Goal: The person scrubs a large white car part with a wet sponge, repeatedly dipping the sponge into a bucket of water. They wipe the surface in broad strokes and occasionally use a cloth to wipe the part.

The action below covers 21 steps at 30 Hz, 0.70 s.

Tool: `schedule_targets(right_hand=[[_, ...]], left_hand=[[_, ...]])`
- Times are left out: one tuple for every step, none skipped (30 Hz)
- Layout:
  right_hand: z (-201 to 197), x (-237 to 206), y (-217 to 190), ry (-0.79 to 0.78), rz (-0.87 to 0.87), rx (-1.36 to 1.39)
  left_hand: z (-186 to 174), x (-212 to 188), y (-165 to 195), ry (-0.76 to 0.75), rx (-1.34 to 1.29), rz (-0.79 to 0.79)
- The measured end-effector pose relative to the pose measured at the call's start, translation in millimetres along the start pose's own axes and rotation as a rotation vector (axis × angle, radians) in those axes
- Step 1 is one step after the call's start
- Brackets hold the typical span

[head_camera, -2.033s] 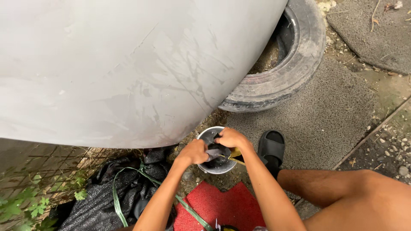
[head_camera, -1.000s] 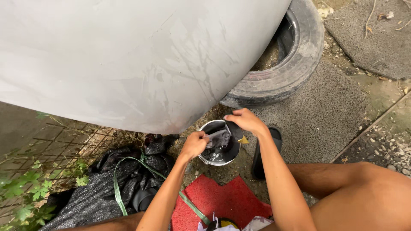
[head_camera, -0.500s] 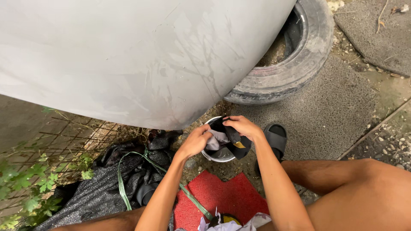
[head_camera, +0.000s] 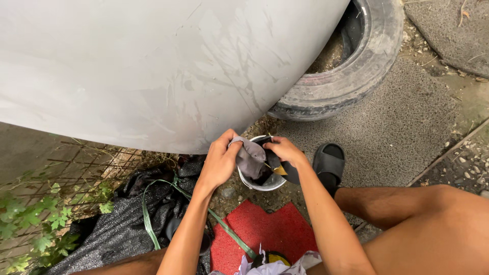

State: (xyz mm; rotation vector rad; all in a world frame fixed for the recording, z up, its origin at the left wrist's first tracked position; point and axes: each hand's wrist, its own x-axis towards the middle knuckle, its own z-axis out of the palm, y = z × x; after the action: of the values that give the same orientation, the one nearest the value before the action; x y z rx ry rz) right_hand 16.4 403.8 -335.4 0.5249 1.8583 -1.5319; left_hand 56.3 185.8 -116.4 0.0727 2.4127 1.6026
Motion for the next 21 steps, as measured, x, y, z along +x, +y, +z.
schedule_targets(right_hand=[[3.8,2.5,3.2,0.001,-0.018,-0.046],[7.5,4.8,6.5,0.002,-0.034,-0.091],[10.0,7.1,9.1,0.003,-0.047,-0.136],[11.2,9.1,11.2,-0.007,-0.058,-0.156],[11.5,11.0,12.6,-0.017,-0.068,-0.176],[10.4,12.6,13.2,-0.026,-0.08,-0.195],[8.7,13.9,13.2,-0.022,-0.072,-0.225],[6.0,14.7,12.3,-0.019,-0.067,-0.257],[3.3,15.2,11.1,-0.018,-0.069,-0.293],[0.7,14.8,9.1,-0.031,-0.064,-0.297],[-1.5,14.3,7.4,-0.042,-0.065,-0.304],[-3.1,13.8,6.1,-0.053,-0.07,-0.314],[-4.0,12.6,4.5,-0.037,-0.069,-0.323],[-4.2,11.3,3.4,-0.019,-0.063,-0.328],[-4.0,10.3,2.8,0.0,-0.049,-0.326],[-3.2,8.8,2.3,0.005,-0.038,-0.328],[-2.4,7.2,1.7,0.009,-0.029,-0.332],[-1.5,6.7,2.2,0.011,-0.026,-0.341],[-0.9,5.7,2.1,-0.007,-0.026,-0.316],[-0.4,4.9,2.0,-0.027,-0.026,-0.291],[-0.4,4.0,1.7,-0.048,-0.02,-0.265]], left_hand=[[-0.6,-1.0,1.6,0.014,0.005,-0.003],[-0.5,-2.2,2.1,0.026,-0.057,0.007],[0.5,-2.5,1.6,0.035,-0.119,0.014],[2.3,-2.2,-0.3,0.043,-0.181,0.018],[4.9,-1.4,-3.4,0.047,-0.178,0.033],[8.4,0.5,-7.8,0.05,-0.174,0.049],[12.5,2.2,-13.9,0.053,-0.17,0.066],[17.6,4.1,-21.7,0.022,0.064,0.094],[23.8,5.6,-31.4,-0.002,0.3,0.122],[29.8,7.6,-43.1,-0.018,0.539,0.148],[37.1,7.8,-56.5,-0.129,0.729,0.059],[45.3,5.4,-71.5,-0.234,0.915,-0.038],[53.8,1.9,-87.8,-0.312,1.037,-0.098],[60.9,0.8,-104.3,-0.304,1.098,-0.098],[67.8,-0.7,-120.1,-0.305,1.158,-0.099],[72.6,0.6,-132.9,-0.275,1.208,-0.085],[74.6,1.5,-141.6,-0.249,1.225,-0.064],[73.7,2.9,-144.4,-0.218,1.235,-0.041],[70.5,4.2,-141.4,-0.202,1.237,-0.016],[64.2,6.3,-133.3,-0.224,1.207,-0.003],[55.5,5.9,-118.7,-0.22,1.16,0.008]])
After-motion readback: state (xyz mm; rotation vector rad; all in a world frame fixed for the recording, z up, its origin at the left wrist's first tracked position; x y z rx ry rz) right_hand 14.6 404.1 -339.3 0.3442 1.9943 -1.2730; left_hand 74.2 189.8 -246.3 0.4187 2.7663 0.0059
